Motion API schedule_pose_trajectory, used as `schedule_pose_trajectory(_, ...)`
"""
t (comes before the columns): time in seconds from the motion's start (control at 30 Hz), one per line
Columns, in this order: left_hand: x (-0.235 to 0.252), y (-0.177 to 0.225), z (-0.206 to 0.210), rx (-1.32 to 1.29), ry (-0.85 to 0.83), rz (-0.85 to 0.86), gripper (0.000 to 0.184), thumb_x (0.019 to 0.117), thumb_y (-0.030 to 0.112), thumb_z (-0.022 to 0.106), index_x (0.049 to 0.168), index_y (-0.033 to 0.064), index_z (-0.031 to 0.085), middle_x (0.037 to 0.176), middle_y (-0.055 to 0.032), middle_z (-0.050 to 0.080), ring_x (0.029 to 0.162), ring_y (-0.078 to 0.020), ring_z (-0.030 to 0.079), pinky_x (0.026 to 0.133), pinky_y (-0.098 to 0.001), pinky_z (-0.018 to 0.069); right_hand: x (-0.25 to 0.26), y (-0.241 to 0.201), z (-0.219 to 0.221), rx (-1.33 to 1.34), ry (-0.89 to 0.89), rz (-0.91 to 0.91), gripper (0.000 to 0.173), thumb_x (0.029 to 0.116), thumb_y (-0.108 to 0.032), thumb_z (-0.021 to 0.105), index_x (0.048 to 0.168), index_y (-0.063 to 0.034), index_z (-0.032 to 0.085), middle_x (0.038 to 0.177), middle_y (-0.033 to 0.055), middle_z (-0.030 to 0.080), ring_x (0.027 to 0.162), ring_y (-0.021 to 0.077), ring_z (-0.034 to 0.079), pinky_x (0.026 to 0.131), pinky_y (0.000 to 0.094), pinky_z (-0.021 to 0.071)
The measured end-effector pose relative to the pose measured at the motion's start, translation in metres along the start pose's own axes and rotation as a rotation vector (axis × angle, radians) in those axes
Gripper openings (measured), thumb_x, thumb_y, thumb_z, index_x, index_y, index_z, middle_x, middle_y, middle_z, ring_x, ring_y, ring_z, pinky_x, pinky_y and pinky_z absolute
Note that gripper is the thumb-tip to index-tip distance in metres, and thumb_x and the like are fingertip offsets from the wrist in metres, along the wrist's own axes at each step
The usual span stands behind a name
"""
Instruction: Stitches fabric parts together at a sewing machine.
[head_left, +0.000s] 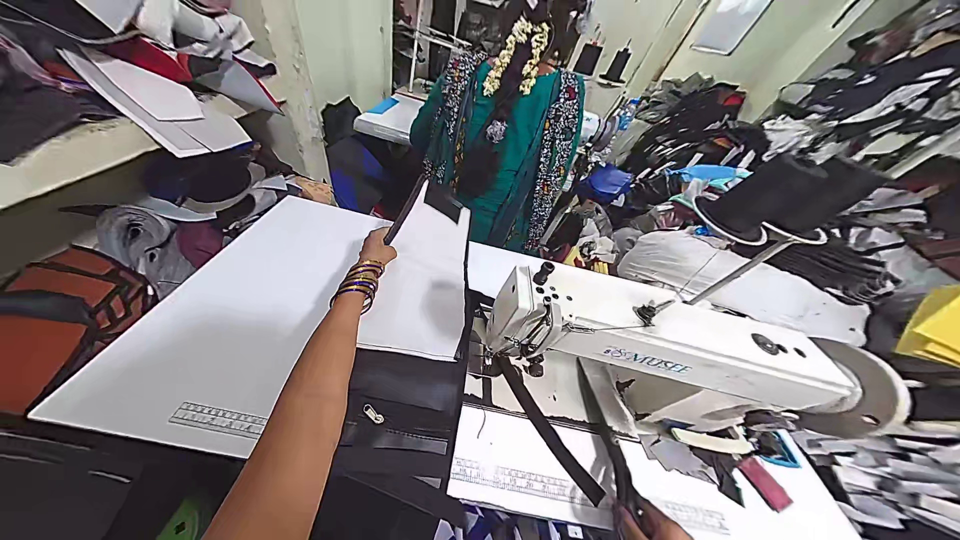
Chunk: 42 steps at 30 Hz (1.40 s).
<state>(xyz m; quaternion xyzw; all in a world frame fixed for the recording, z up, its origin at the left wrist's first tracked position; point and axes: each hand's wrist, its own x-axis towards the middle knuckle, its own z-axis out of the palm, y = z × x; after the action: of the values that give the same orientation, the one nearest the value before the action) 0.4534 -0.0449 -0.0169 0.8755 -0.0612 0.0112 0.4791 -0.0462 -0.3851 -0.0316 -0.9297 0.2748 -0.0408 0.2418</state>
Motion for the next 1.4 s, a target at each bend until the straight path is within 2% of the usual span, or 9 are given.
schedule_pose_trajectory(0.1, -0.045, 0.006, -0.027, -0.041, 0.209, 0.206, 0.063, 0.0787, -0.014, 0.063, 0.141, -0.0033, 0.056, 0.152, -0.0278, 0.045, 0.143, -0.0502, 0.035, 0.103, -0.0778, 0.0255, 0.037, -0.025, -0.006, -0.253, -0.008, 0.061, 0.038, 0.0953, -0.022, 0.067, 0.104, 0.0148, 0.068, 0.096, 0.039, 0.067, 0.094, 0.0582, 0.066, 0.081, 0.0719, 0.0474)
schedule_pose_trajectory(0.2, -0.137, 0.032, -0.052, -0.577, 0.108, -0.066, 0.052, 0.1087, 0.014, 0.043, 0.159, 0.0106, 0.031, 0.164, -0.0116, 0.033, 0.148, -0.0267, 0.036, 0.116, -0.0528, 0.0347, 0.048, -0.05, 0.0, -0.26, 0.121, -0.128, 0.038, 0.0948, -0.017, 0.069, 0.115, 0.0149, 0.068, 0.115, 0.0428, 0.062, 0.109, 0.0617, 0.06, 0.089, 0.0736, 0.0452)
schedule_pose_trajectory(0.37, -0.243, 0.075, -0.062, -1.548, -0.022, -0.402, 0.072, 0.1019, 0.059, -0.001, 0.121, 0.0167, 0.054, 0.105, -0.0138, 0.073, 0.092, -0.0322, 0.074, 0.068, -0.0474, 0.0626, -0.04, -0.157, 0.059, 0.086, -0.109, -0.732, 0.047, 0.0941, -0.026, 0.069, 0.126, 0.0083, 0.067, 0.133, 0.0326, 0.062, 0.124, 0.0503, 0.06, 0.104, 0.0604, 0.0488)
schedule_pose_trajectory(0.63, -0.149, 0.031, -0.108, -1.049, 0.07, -0.207, 0.087, 0.0919, 0.074, -0.017, 0.162, 0.0278, 0.004, 0.143, -0.0087, 0.056, 0.099, -0.0161, 0.067, 0.079, -0.0304, 0.0535, -0.071, -0.185, 0.139, -0.169, -0.183, -0.933, 0.066, 0.098, -0.045, 0.057, 0.131, 0.0114, 0.063, 0.142, 0.0326, 0.056, 0.129, 0.0498, 0.057, 0.106, 0.0572, 0.048)
schedule_pose_trajectory(0.8, -0.058, 0.03, -0.089, -0.516, -0.17, -0.28, 0.091, 0.1001, 0.068, -0.006, 0.154, 0.0062, 0.034, 0.114, -0.0241, 0.07, 0.094, -0.0304, 0.07, 0.086, -0.0436, 0.0551, -0.073, -0.189, 0.139, -0.224, -0.162, -0.92, 0.067, 0.0992, -0.046, 0.055, 0.131, 0.0122, 0.062, 0.14, 0.0337, 0.057, 0.128, 0.0516, 0.058, 0.105, 0.0578, 0.0485)
schedule_pose_trajectory(1.0, -0.022, 0.063, -0.058, -0.593, 0.035, 0.014, 0.022, 0.0977, 0.02, 0.069, 0.097, 0.0004, 0.059, 0.086, -0.0057, 0.064, 0.075, -0.0102, 0.062, 0.072, -0.0305, 0.0548, -0.019, -0.213, 0.158, -0.205, -0.065, -0.939, 0.071, 0.0974, -0.051, 0.054, 0.128, 0.0124, 0.064, 0.14, 0.0323, 0.057, 0.129, 0.0508, 0.057, 0.104, 0.0602, 0.0481)
schedule_pose_trajectory(1.17, -0.069, 0.058, -0.112, -0.492, -0.056, 0.055, 0.069, 0.0943, 0.001, 0.067, 0.153, 0.0099, 0.031, 0.133, -0.0198, 0.054, 0.097, -0.0212, 0.064, 0.079, -0.0379, 0.0571, 0.11, -0.278, 0.156, 0.006, -0.354, -0.8, 0.051, 0.1073, -0.027, 0.047, 0.14, 0.0116, 0.055, 0.151, 0.0311, 0.048, 0.146, 0.0459, 0.04, 0.12, 0.0573, 0.0292)
schedule_pose_trajectory(1.27, -0.132, 0.026, -0.12, -0.399, -0.084, 0.006, 0.059, 0.0993, 0.005, 0.061, 0.153, 0.0165, 0.04, 0.131, -0.0176, 0.06, 0.094, -0.0201, 0.065, 0.077, -0.0357, 0.0548, 0.135, -0.291, 0.142, 0.953, -0.317, -0.328, 0.037, 0.11, -0.009, 0.032, 0.114, 0.0132, 0.061, 0.101, 0.015, 0.073, 0.094, 0.0151, 0.07, 0.085, 0.0295, 0.0566)
schedule_pose_trajectory(1.4, -0.189, -0.013, -0.108, -0.479, -0.166, -0.093, 0.087, 0.0904, -0.009, 0.066, 0.162, 0.0172, 0.025, 0.15, -0.018, 0.047, 0.106, -0.0193, 0.063, 0.084, -0.0341, 0.0553, 0.104, -0.275, 0.12, 1.4, -0.585, -0.004, 0.058, 0.113, -0.041, 0.012, 0.12, -0.0015, 0.053, 0.08, 0.009, 0.071, 0.054, 0.0142, 0.066, 0.041, 0.0253, 0.0506)
